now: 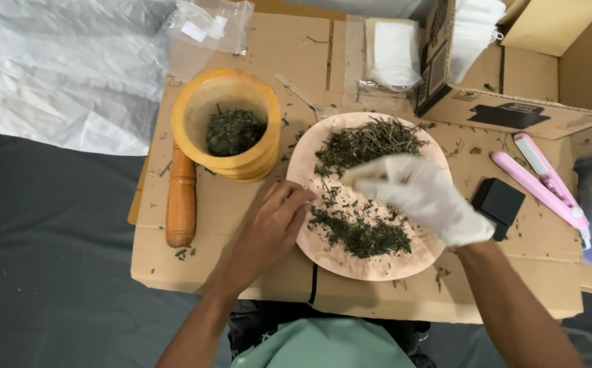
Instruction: Sorting through dried tea leaves on a plate to remove debris and then grinding them using a wooden mortar and pestle.
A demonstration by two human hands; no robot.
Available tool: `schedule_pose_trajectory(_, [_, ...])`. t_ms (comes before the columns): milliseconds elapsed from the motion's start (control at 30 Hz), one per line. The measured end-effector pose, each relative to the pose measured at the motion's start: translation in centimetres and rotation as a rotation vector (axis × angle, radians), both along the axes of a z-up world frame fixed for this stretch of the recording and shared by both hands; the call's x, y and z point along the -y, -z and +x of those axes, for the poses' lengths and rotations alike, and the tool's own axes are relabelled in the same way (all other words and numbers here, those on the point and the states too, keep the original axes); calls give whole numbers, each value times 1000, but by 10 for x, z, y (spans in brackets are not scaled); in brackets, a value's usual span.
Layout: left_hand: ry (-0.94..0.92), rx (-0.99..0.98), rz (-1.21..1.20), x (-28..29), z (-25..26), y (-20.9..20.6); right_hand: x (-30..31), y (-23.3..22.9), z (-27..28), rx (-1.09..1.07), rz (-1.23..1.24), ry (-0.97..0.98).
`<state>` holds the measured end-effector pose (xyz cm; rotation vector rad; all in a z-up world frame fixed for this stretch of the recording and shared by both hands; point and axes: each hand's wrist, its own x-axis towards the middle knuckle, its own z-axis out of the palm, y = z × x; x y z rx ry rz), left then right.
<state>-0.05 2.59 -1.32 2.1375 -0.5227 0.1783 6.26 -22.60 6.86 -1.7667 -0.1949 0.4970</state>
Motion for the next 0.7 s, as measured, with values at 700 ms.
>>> schedule_pose_trajectory(700, [-138, 113, 153, 7, 3, 22, -7, 101, -24, 708, -515, -347])
